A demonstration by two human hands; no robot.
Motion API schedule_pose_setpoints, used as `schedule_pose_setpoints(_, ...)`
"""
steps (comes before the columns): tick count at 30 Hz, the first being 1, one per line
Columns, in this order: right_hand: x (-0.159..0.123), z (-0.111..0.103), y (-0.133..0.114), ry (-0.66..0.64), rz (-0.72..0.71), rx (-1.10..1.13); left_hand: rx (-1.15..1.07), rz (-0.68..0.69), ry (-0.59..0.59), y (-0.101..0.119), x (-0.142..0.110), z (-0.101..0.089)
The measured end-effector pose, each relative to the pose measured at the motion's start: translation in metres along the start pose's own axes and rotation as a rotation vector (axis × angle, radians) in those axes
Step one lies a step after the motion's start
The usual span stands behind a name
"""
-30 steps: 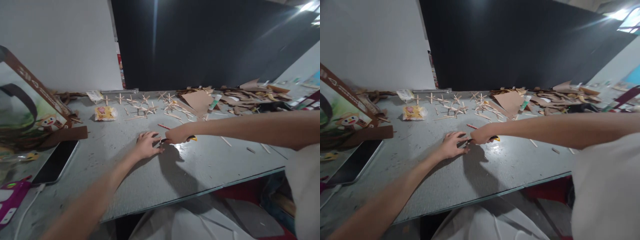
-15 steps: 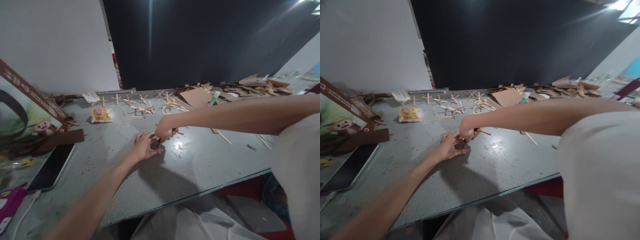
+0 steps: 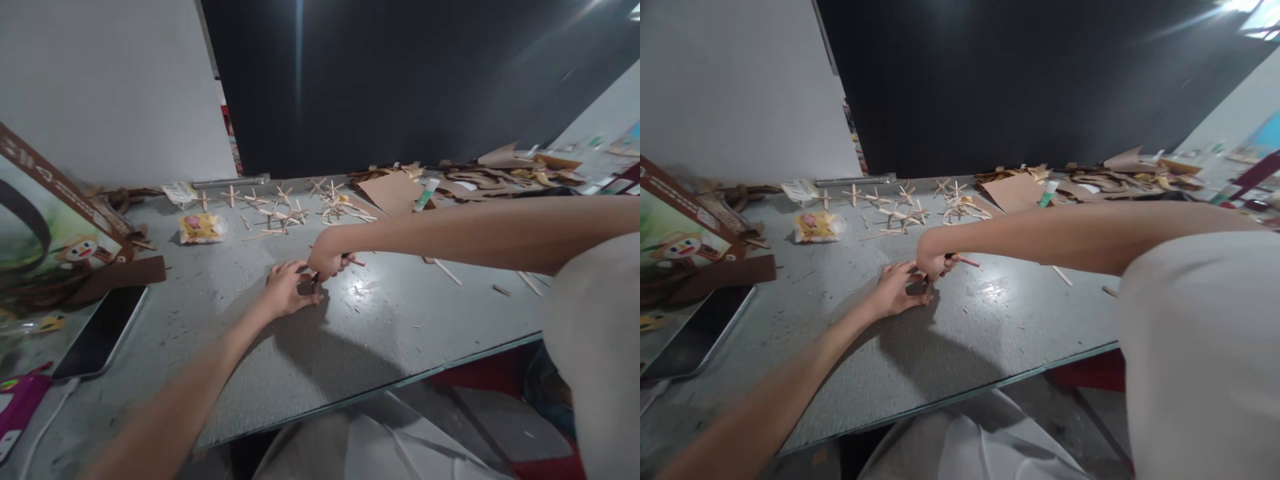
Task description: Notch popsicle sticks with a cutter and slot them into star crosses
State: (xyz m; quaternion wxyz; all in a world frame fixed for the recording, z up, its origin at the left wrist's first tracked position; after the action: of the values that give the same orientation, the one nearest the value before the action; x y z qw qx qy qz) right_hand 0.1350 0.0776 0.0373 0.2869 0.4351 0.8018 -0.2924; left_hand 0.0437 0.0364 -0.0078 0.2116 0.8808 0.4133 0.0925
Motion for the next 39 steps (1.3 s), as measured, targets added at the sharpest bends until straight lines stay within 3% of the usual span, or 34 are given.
schedule_pose_setpoints(4,-0.005,0.01,0.004,-0.245,0.243,-0.039,-0.017,0.012,0.006,0.001,-0.001,-0.001)
schedule_pose_setpoints(9,-0.036,0.031,0.01,-0.249,0.243,-0.027,0.055,0.009,-0.045,0.006,-0.001,-0.003)
schedule_pose_setpoints(19,-0.051,0.047,0.021,0.004,0.024,0.023,-0.058,-0.034,0.022,0.005,-0.01,-0.008)
schedule_pose_setpoints(24,-0.064,0.041,0.024,0.31,-0.036,0.041,-0.362,-0.066,0.203,-0.001,-0.017,-0.017)
schedule_pose_setpoints(26,-0.069,0.042,0.027,0.426,-0.002,0.069,-0.414,-0.13,0.214,-0.001,-0.019,-0.018)
schedule_pose_setpoints(28,-0.073,0.044,0.033,0.535,0.06,0.103,-0.334,-0.154,0.173,0.006,-0.021,-0.017)
schedule_pose_setpoints(32,-0.071,0.056,0.044,0.653,0.143,0.159,0.027,-0.204,0.142,0.025,-0.026,-0.016)
schedule_pose_setpoints(39,-0.059,0.072,0.052,0.702,0.132,0.191,0.178,-0.33,-0.043,0.032,-0.023,-0.009)
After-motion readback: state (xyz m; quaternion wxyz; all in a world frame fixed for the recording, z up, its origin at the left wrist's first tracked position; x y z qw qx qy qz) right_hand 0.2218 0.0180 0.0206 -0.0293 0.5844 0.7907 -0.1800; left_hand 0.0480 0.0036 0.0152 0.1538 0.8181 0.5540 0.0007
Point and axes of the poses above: each hand's wrist, its own x-axis towards the middle knuckle, its own z-axis out of the palm, y = z × x, the point moved 6 cm from there along x, towards the middle knuckle, and after that the axes turned 9 degrees about -y, right-handed, at the moved point
